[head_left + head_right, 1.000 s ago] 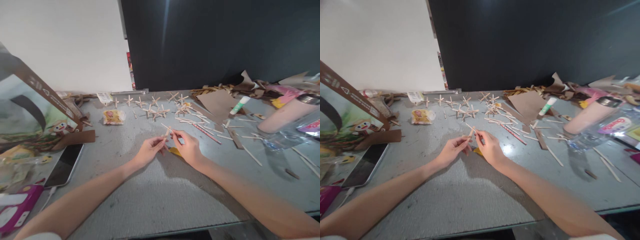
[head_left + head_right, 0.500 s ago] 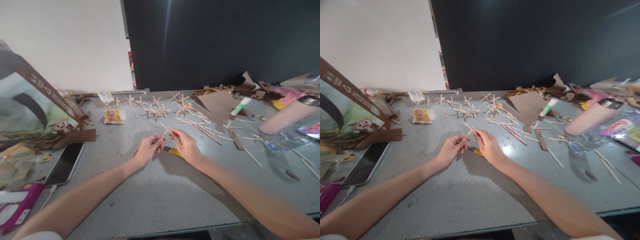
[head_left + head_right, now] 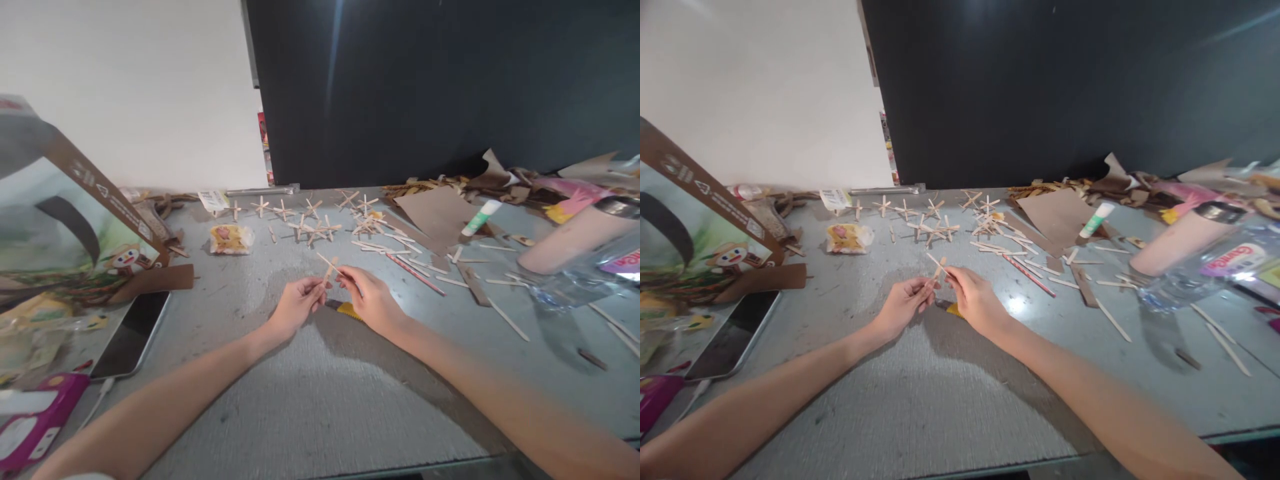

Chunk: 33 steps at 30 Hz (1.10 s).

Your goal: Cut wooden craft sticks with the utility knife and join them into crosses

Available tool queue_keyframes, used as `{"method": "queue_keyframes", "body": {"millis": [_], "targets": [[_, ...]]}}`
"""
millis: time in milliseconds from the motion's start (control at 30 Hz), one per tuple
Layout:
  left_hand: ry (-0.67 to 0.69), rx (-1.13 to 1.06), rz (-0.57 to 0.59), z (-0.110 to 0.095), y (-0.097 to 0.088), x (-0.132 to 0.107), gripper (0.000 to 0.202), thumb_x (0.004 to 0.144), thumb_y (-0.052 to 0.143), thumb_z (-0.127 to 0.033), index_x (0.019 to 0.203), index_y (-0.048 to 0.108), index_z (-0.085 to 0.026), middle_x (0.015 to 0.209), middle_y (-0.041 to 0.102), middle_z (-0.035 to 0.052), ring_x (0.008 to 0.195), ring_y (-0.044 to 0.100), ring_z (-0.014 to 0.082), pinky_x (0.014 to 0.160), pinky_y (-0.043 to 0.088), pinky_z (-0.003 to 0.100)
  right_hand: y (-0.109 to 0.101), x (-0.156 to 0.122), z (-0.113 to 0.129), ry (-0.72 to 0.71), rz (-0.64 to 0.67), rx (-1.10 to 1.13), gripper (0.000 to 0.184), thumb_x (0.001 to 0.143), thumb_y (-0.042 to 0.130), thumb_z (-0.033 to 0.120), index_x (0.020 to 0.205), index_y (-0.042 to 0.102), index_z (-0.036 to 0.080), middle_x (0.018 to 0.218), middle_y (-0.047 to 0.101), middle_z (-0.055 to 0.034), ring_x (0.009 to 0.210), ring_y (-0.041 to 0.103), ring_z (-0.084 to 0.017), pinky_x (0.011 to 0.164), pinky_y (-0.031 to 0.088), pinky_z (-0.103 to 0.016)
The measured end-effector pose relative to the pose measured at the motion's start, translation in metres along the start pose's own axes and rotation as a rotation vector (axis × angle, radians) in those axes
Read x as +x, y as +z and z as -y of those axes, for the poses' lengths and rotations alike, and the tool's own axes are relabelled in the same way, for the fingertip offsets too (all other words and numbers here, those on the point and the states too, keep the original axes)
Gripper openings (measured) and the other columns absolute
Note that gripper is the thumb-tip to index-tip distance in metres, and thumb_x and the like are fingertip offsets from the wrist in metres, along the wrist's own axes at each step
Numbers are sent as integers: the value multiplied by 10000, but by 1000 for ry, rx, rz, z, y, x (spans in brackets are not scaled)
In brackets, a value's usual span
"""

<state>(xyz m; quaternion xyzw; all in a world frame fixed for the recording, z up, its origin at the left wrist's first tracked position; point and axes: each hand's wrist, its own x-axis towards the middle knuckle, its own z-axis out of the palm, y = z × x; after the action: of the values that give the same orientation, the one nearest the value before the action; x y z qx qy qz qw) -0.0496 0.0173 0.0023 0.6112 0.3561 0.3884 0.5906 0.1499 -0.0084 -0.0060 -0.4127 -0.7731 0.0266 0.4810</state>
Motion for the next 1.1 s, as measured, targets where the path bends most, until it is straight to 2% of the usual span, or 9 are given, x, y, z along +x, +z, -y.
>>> {"method": "queue_keyframes", "body": {"millis": [267,367,533,633,700,800,933,1000,1100], "targets": [[19,21,14,5,-2,2,464,855,695,-605,952,726,-152,659,562,-16,567,448,92,558,335,239,-8,4,-2,-56,120,14,252,1071,404,199,1208,608,251,964,729,-75,872,721,-213,795,595,-358],[27,40,11,3,-2,2,449,871,680,-588,968,732,-153,651,565,-17,558,451,94,565,357,240,-11,4,2,-42,117,4,213,1065,439,233,1180,618,236,989,737,-93,891,720,-222,802,588,-361],[96,122,-67,0,1,-1,411,899,648,-565,944,738,-167,685,618,6,577,506,114,582,413,254,-8,4,11,149,82,170,150,1034,547,342,1077,633,227,907,750,-61,817,731,-196,749,590,-313],[188,218,-167,0,3,-6,377,928,622,-537,959,746,-183,718,664,21,601,552,130,602,445,266,-6,5,14,303,67,315,215,989,625,439,1018,646,227,862,747,-42,779,727,-188,741,594,-307],[242,280,-186,1,4,-8,353,952,603,-517,958,746,-194,742,692,29,619,584,139,625,468,274,-6,7,14,366,86,408,262,974,636,484,1008,666,226,886,750,-45,795,729,-189,762,599,-317],[267,336,-166,2,5,-10,343,986,568,-511,1014,714,-201,815,724,45,691,644,156,686,510,289,-4,7,13,412,99,487,300,964,635,517,976,706,226,943,760,-56,830,731,-193,783,601,-326],[296,253,-109,7,5,-11,445,1017,503,-548,1297,537,-204,1071,731,108,914,691,193,868,546,367,-2,6,10,483,49,520,303,935,671,514,962,732,219,869,755,-43,744,698,-179,730,588,-316],[339,243,-25,9,5,-11,567,961,593,-585,1362,470,-203,1165,703,141,990,682,220,916,542,409,-2,7,10,486,55,522,300,932,674,511,962,735,218,854,749,-38,738,687,-176,725,580,-313],[370,301,69,8,5,-11,714,820,776,-588,1352,488,-210,1196,683,139,973,677,233,918,545,433,-2,7,11,475,76,543,300,922,683,515,948,734,221,874,746,-36,753,689,-174,720,572,-302]]}}
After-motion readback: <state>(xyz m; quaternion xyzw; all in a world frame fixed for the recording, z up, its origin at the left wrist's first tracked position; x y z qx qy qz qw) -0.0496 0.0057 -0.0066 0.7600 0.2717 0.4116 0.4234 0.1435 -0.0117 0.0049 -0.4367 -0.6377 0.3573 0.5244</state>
